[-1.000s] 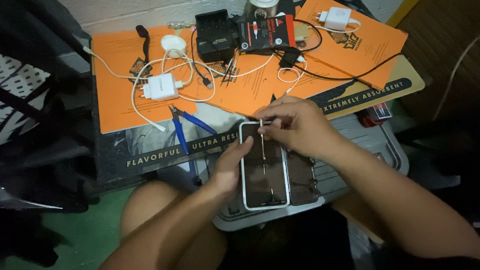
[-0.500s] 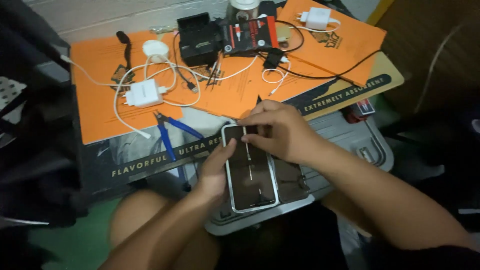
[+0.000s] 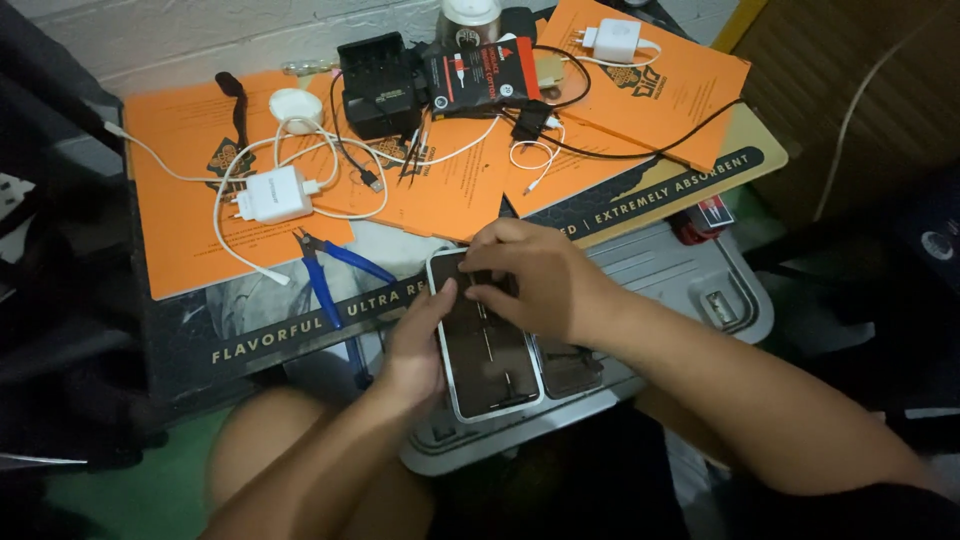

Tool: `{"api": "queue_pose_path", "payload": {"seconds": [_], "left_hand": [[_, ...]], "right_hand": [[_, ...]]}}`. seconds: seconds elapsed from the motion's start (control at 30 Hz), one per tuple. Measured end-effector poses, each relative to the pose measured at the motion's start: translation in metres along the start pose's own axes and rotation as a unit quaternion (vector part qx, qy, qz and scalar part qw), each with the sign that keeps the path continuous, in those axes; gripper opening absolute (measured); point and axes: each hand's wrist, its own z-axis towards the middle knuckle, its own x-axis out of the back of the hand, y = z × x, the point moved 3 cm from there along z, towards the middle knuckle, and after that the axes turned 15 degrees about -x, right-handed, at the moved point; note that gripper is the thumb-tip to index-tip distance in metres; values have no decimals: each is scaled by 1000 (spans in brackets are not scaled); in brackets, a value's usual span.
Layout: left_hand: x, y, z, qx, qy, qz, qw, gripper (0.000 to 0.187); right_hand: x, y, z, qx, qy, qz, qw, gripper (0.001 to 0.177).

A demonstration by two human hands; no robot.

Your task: Opening a tool kit and using a screwdriver and pliers to work on a smartphone.

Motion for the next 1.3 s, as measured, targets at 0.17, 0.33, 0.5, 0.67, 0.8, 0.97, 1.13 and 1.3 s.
{"api": "queue_pose_path", "payload": {"seconds": [0.17, 0.33, 0.5, 0.67, 0.8, 0.97, 1.13, 1.3], "left_hand": [[3, 0, 1, -6, -48, 17, 999, 46], [10, -7, 4, -11, -35, -10, 999, 46], [-2, 5, -2, -16, -62, -30, 998, 44], [5, 3, -1, -17, -60, -22, 998, 41], [2, 5, -3, -15, -66, -32, 997, 38], [-1, 7, -1, -6, -35, -16, 999, 34], [-14, 33, -8, -5, 76, -64, 995, 37], [-12, 101, 0, -204, 102, -94, 969, 45]], "right_hand": [[-5, 4, 0, -5, -7, -6, 1000, 22], [-2, 1, 0, 0, -33, -3, 999, 18], [0, -3, 0, 6, -55, 12, 998, 16], [4, -7, 0, -4, -80, 4, 997, 13], [4, -6, 0, -1, -87, 10, 996, 11], [8, -11, 2, 13, -63, 14, 998, 13], [23, 25, 15, -7, 40, 81, 996, 19], [43, 74, 30, -66, 157, 22, 985, 20]]}}
